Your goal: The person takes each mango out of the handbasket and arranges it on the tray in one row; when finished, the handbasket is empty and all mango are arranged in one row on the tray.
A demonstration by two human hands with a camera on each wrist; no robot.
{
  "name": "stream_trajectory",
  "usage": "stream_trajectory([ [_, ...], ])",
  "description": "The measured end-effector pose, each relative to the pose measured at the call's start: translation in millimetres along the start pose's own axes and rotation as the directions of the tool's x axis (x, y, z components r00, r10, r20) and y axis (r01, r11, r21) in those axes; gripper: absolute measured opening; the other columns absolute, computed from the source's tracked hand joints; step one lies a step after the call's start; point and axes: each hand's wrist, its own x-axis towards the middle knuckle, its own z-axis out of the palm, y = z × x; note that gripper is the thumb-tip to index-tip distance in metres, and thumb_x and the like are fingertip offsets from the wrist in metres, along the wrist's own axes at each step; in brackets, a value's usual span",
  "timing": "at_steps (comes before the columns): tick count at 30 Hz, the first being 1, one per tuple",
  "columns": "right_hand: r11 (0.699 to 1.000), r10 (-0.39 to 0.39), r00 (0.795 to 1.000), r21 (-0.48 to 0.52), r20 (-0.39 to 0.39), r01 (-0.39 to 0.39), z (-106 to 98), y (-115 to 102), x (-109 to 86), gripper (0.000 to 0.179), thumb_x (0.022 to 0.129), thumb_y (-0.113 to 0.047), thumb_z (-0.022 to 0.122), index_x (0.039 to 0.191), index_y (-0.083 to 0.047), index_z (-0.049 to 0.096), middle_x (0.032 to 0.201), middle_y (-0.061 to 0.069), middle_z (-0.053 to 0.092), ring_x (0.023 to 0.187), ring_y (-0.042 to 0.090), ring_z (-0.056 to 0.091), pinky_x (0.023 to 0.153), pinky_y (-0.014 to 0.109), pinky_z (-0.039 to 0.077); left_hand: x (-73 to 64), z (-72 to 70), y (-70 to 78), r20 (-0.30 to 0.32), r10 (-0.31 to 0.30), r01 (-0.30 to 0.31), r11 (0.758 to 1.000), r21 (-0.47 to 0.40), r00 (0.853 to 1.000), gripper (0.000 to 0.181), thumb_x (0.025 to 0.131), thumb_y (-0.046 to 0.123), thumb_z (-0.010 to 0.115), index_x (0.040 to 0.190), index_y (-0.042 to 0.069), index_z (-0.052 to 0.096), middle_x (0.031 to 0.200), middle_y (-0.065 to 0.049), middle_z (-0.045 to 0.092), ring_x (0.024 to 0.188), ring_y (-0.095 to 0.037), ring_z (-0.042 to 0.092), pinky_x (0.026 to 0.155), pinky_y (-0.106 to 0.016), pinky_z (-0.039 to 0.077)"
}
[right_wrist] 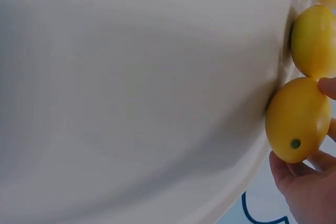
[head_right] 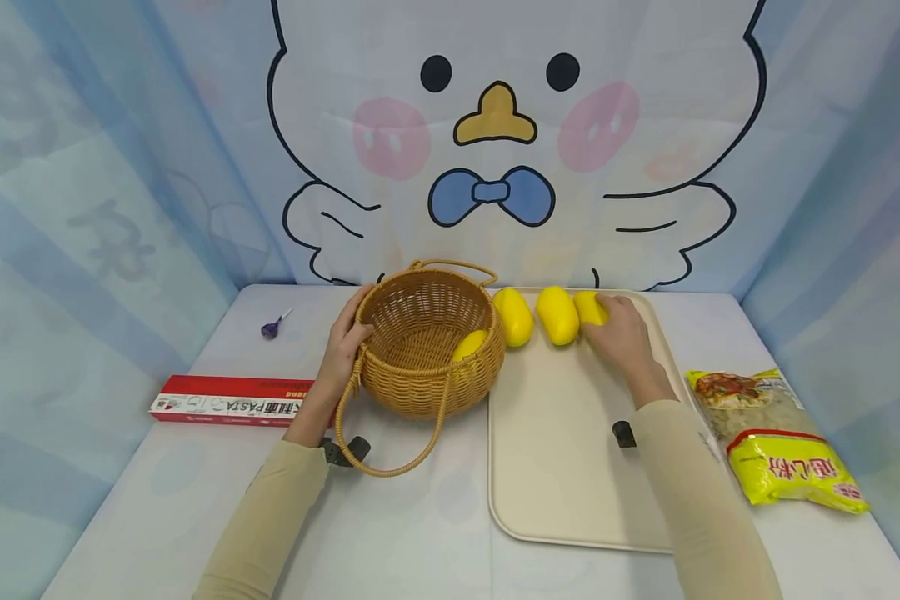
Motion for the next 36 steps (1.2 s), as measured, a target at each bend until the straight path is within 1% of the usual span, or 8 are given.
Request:
stream_trajectory([
  [4, 1.000, -0.001, 1.000, -0.020, 0.013, 0.001, 0.5, -1.6, 0.0, 0.069, 0.094, -0.029, 0.053, 0.153, 0.000, 0.033, 0.155, 0.031, 0.031, 0.141, 0.051, 0.028, 0.117, 0.063, 0.022, -0.4, -0.8, -0.3, -0.003, 0.007, -0.007, 1.000, 0.002, 1.000, 0.066, 0.094, 0.008, 0.043, 0.157, 0.019, 0.028, 0.165, -0.003, 0.026, 0.152, -0.022, 0.026, 0.124, -0.043, 0.025],
  [8, 1.000, -0.009, 1.000, -0.017, -0.006, 0.009, 2.5, -1.7, -1.3, 0.069, 0.093, -0.028, 0.054, 0.153, 0.000, 0.034, 0.154, 0.031, 0.031, 0.141, 0.050, 0.028, 0.117, 0.063, 0.022, -0.3, -0.7, -0.1, 0.000, 0.005, -0.005, 1.000, 0.004, 1.000, 0.065, 0.095, 0.009, 0.043, 0.157, 0.020, 0.029, 0.165, -0.003, 0.026, 0.152, -0.022, 0.025, 0.124, -0.043, 0.025],
  [13, 1.000, -0.008, 0.999, 0.011, -0.033, 0.009, 6.6, -2.0, -3.0, 0.068, 0.093, -0.028, 0.055, 0.152, 0.000, 0.035, 0.154, 0.030, 0.033, 0.142, 0.049, 0.029, 0.118, 0.062, 0.022, -1.1, -1.0, -0.2, -0.003, 0.001, -0.001, 1.000, 0.000, 1.000, 0.064, 0.096, 0.007, 0.042, 0.157, 0.017, 0.028, 0.165, -0.004, 0.026, 0.152, -0.022, 0.024, 0.124, -0.043, 0.023],
  [18, 1.000, -0.017, 0.998, -0.001, -0.053, 0.017, 7.9, -3.2, -4.9, 0.067, 0.093, -0.028, 0.056, 0.151, 0.001, 0.036, 0.153, 0.030, 0.035, 0.141, 0.049, 0.030, 0.117, 0.062, 0.024, -2.1, -1.7, -0.8, -0.006, 0.010, -0.010, 1.000, -0.006, 1.000, 0.063, 0.096, 0.007, 0.042, 0.157, 0.018, 0.029, 0.165, -0.006, 0.026, 0.153, -0.022, 0.024, 0.125, -0.042, 0.022],
  [22, 1.000, 0.002, 0.999, -0.001, -0.045, -0.002, 5.7, -4.3, -6.5, 0.069, 0.095, -0.030, 0.056, 0.152, 0.000, 0.033, 0.153, 0.030, 0.034, 0.141, 0.049, 0.030, 0.118, 0.062, 0.023, -2.1, -1.5, -1.1, -0.002, 0.013, -0.013, 1.000, -0.005, 1.000, 0.063, 0.096, 0.008, 0.041, 0.157, 0.019, 0.029, 0.165, -0.005, 0.026, 0.152, -0.021, 0.024, 0.125, -0.043, 0.022],
  [28, 0.999, 0.038, 0.999, 0.003, -0.034, -0.037, 0.7, -2.3, -8.5, 0.073, 0.098, -0.041, 0.052, 0.155, -0.002, 0.028, 0.156, 0.028, 0.031, 0.142, 0.048, 0.028, 0.119, 0.062, 0.022, -1.3, -0.4, -1.0, 0.000, 0.016, -0.016, 1.000, -0.013, 1.000, 0.064, 0.096, 0.009, 0.042, 0.157, 0.019, 0.028, 0.165, -0.005, 0.026, 0.152, -0.021, 0.024, 0.125, -0.043, 0.022],
  [33, 1.000, 0.024, 0.998, -0.009, -0.057, -0.025, -4.8, -1.3, -9.3, 0.072, 0.097, -0.043, 0.052, 0.153, -0.002, 0.032, 0.156, 0.027, 0.032, 0.143, 0.047, 0.027, 0.119, 0.062, 0.021, -1.0, 0.1, -0.9, 0.005, 0.010, -0.010, 1.000, -0.023, 1.000, 0.064, 0.096, 0.010, 0.042, 0.157, 0.020, 0.028, 0.165, -0.002, 0.025, 0.152, -0.020, 0.024, 0.124, -0.042, 0.023],
  [36, 1.000, 0.000, 0.998, -0.012, -0.062, -0.001, -9.5, -3.7, -8.8, 0.071, 0.097, -0.042, 0.054, 0.153, -0.003, 0.034, 0.156, 0.027, 0.033, 0.144, 0.048, 0.027, 0.118, 0.063, 0.022, -1.2, 0.0, -0.5, 0.002, 0.009, -0.009, 1.000, -0.022, 1.000, 0.064, 0.096, 0.010, 0.042, 0.157, 0.020, 0.028, 0.165, -0.003, 0.025, 0.153, -0.020, 0.024, 0.125, -0.042, 0.023],
])
